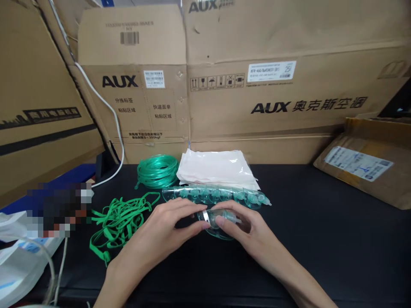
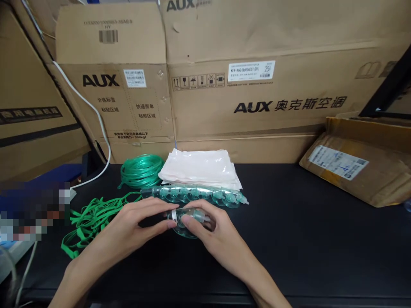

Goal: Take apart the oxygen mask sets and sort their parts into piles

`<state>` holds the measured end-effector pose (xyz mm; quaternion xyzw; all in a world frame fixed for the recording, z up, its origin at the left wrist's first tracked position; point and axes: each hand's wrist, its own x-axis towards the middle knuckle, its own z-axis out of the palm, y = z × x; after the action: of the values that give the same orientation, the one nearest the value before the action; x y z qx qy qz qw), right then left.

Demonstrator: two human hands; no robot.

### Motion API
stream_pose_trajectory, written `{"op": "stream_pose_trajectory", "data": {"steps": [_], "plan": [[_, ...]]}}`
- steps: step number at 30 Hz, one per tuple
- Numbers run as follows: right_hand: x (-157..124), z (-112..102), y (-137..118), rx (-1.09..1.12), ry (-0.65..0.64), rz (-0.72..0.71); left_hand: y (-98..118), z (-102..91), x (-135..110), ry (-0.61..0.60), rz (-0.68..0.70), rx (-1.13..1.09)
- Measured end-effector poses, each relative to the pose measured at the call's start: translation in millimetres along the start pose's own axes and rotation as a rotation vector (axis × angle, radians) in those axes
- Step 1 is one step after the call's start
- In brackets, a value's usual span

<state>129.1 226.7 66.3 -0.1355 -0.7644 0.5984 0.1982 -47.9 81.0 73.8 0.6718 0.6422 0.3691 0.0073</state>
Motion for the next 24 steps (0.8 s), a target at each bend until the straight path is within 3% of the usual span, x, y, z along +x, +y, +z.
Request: {"op": "stream_pose_trajectory", "data": {"steps": [7,24], "plan": [[-0.3,-0.7,0.7,-0.041,0.012,-0.001,-2.6,2.6,1.3,0.09,0.065,0.001],[-2.6,0.4,-1.6,-0.005,0.02,-0.042,-2.5,-0.7,4.1,-0.046,-0.074,-0.157]]}}
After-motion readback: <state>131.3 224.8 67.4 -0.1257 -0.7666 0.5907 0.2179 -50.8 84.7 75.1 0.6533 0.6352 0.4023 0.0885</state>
